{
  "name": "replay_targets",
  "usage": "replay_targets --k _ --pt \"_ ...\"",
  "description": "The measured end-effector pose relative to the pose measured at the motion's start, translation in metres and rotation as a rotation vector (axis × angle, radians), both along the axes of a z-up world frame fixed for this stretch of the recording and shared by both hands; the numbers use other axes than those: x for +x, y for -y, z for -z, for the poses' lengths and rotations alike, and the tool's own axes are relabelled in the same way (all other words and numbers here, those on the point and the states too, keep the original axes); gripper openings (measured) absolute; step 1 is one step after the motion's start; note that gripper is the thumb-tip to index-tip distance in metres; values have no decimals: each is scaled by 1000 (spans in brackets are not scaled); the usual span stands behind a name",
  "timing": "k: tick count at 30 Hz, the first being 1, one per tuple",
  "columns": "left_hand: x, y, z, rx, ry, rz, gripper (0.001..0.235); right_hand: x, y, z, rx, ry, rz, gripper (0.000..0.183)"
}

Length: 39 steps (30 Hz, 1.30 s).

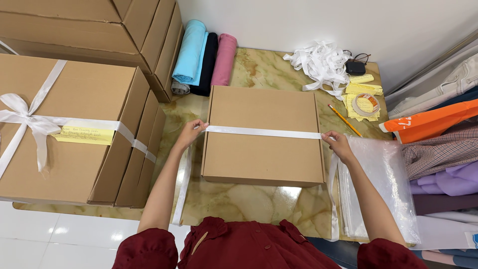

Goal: The person wraps a rolled cloth item in bubble wrap, places it into a cardboard box, and closes the box. Then, the person ties a white ribbon around the box to secure and decorate it.

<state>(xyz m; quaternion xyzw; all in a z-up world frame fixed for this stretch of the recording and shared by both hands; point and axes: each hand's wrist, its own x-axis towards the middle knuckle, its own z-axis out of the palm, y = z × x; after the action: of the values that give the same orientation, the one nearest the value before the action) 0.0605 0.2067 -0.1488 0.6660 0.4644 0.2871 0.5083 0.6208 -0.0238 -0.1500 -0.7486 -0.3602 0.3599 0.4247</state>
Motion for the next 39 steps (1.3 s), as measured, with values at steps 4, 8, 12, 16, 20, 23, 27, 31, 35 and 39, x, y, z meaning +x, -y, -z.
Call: replay_targets --k 4,8,12,16,20,23,27,31,35,39 --pt "1 1 4 -1 20 -8 27 1 0 6 4 -5 9 26" --pt "1 2 6 -26 44 -31 26 2 0 19 8 -35 31 25" --pt "2 2 11 -66 65 -48 27 -4 2 19 22 -79 59 24" --pt "2 5 8 -65 62 -47 26 -10 6 13 32 -83 66 23" --pt "2 4 5 -62 93 -56 26 -14 4 9 37 -84 73 21" --pt "2 2 11 -55 105 -62 27 -16 3 9 41 -97 83 21" --pt "2 0 18 -59 116 -69 28 -18 3 10 44 -136 106 21" --pt "2 2 13 -48 116 -66 29 -28 4 2 58 -146 111 21" --pt "2 1 18 -55 140 -68 29 -28 3 10 73 -186 132 23" --pt "4 1 24 -66 157 -73 30 -34 5 8 90 -220 146 25"
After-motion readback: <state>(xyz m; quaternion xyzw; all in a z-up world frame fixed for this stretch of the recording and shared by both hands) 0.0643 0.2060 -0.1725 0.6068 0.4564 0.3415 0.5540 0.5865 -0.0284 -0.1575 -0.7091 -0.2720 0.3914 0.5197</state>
